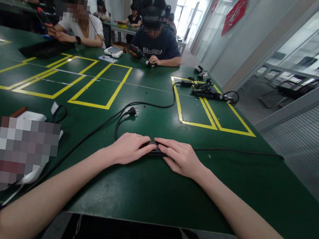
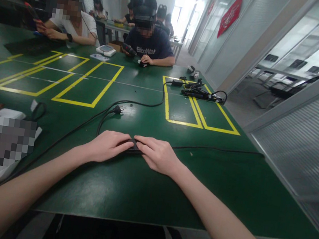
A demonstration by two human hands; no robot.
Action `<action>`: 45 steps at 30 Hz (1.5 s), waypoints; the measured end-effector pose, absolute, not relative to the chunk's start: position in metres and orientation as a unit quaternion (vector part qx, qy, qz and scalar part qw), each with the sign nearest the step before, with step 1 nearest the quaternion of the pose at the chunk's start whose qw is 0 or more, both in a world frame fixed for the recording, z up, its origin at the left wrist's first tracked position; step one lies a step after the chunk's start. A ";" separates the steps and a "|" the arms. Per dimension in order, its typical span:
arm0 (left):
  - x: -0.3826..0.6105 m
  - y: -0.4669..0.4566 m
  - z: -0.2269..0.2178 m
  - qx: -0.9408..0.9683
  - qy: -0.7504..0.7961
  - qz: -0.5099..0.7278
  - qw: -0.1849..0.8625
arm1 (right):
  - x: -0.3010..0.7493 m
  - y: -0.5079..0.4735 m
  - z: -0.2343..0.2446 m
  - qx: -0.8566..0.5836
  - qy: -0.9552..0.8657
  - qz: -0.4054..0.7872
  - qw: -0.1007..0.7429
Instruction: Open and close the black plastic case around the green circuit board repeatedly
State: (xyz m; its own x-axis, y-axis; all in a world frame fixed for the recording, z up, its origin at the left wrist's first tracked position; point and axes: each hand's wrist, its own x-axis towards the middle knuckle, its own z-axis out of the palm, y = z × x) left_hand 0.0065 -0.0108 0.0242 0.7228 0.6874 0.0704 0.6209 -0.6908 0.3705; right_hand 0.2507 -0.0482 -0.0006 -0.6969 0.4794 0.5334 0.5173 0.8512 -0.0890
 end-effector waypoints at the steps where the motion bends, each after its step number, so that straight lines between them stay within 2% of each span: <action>1: 0.006 -0.010 0.023 0.913 0.356 0.106 0.171 | 0.250 -0.049 0.000 -0.274 -0.920 -0.040 0.278; 6: 0.005 -0.006 0.019 0.893 0.366 0.169 0.201 | 0.250 -0.048 0.006 -0.278 -0.918 -0.075 0.274; 10: 0.003 -0.004 0.016 0.891 0.357 0.210 0.186 | 0.252 -0.045 0.007 -0.285 -0.917 -0.066 0.271; 16: 0.002 -0.004 0.016 0.907 0.322 0.240 0.127 | 0.254 -0.044 0.004 -0.328 -0.904 -0.005 0.274; 23: 0.004 -0.008 0.015 0.902 0.336 0.232 0.144 | 0.253 -0.046 0.002 -0.356 -0.891 -0.021 0.280; 30: 0.006 -0.007 0.012 0.906 0.350 0.198 0.133 | 0.255 -0.044 0.003 -0.376 -0.903 0.009 0.208; 34: 0.004 -0.004 0.009 0.906 0.336 0.224 0.128 | 0.256 -0.044 0.000 -0.384 -0.905 0.025 0.179; 37: 0.003 -0.004 0.008 0.897 0.295 0.318 0.087 | 0.261 -0.041 0.000 -0.409 -0.886 0.020 0.216; 41: -0.001 -0.004 0.011 0.850 0.264 0.454 0.038 | 0.274 -0.032 0.009 -0.464 -0.821 0.017 0.333; 43: -0.003 -0.004 0.010 0.862 0.253 0.434 0.066 | 0.284 -0.025 0.016 -0.491 -0.773 0.002 0.401; 45: -0.003 -0.003 0.007 0.896 0.240 0.354 0.119 | 0.298 -0.018 0.022 -0.520 -0.718 -0.014 0.462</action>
